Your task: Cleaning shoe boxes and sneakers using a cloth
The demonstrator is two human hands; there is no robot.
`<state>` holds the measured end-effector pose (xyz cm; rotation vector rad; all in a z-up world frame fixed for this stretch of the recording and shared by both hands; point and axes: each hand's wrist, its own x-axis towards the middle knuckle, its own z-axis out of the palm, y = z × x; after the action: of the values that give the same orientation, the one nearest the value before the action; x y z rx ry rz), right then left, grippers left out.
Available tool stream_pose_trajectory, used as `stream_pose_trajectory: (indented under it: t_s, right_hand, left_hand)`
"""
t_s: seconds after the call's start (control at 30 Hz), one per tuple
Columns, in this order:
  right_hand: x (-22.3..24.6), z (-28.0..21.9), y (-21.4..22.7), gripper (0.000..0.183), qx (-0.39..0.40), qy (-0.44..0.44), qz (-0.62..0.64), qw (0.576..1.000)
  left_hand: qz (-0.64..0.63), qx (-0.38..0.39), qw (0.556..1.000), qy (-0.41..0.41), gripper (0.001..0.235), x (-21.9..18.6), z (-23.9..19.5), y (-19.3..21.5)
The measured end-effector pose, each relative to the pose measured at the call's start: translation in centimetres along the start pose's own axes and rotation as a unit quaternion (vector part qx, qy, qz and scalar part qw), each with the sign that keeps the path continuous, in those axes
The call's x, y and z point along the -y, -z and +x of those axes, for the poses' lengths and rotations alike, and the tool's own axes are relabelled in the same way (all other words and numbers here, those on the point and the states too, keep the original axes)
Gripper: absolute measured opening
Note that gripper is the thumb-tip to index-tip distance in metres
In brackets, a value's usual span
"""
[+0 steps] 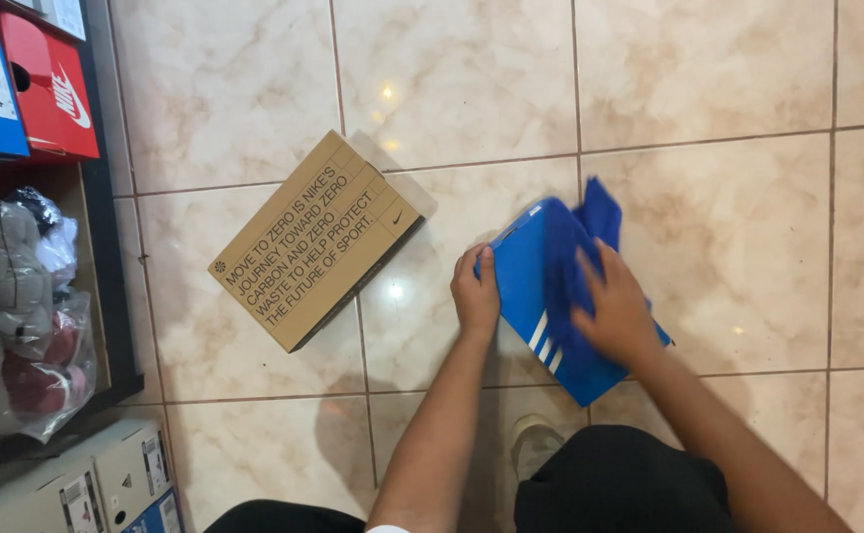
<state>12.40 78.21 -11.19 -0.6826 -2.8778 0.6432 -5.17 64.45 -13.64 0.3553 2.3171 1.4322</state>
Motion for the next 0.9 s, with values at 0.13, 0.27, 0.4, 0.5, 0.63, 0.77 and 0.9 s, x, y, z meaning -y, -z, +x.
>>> stream_pose_trajectory:
  t_s: [0.13, 0.27, 0.4, 0.5, 0.63, 0.77, 0.9]
  right_hand:
    - [0.3, -11.6, -2.8, 0.099, 0.044, 0.073, -0.061, 0.995]
    - [0.5, -14.1, -3.6, 0.103, 0.012, 0.004, -0.054, 0.998]
    - [4.6, -8.4, -4.1, 0.084, 0.022, -0.145, -0.038, 0.988]
    - [6.3, -2.7, -1.4, 0.09, -0.034, -0.137, 0.187, 0.972]
    - [2.6, -1.2, 2.2, 0.039, -0.163, -0.207, 0.398, 0.879]
    - [-2.6, -0.9, -0.4, 0.079, 0.005, -0.231, 0.067, 0.971]
    - [0.0, -0.2, 0.4, 0.098, 0.176, -0.368, 0.134, 0.903]
  left_hand:
    - [0.012, 0.012, 1.0, -0.004, 0.036, 0.2, 0.2, 0.1]
    - [-0.002, 0.079, 0.997, 0.01, 0.039, 0.6, 0.6, 1.0]
    - [0.02, 0.118, 0.987, -0.109, 0.061, -0.1, -0.2, 3.4]
    - [0.101, 0.071, 0.923, -0.365, 0.088, -0.1, -2.2, 3.7]
    - [0.223, 0.144, 0.862, -0.433, 0.068, 2.7, -6.1, 1.2]
    - [0.128, 0.08, 0.968, -0.201, 0.065, 5.2, -6.6, -0.9]
    - [-0.073, 0.028, 0.997, 0.016, 0.068, 5.7, -4.4, -4.1]
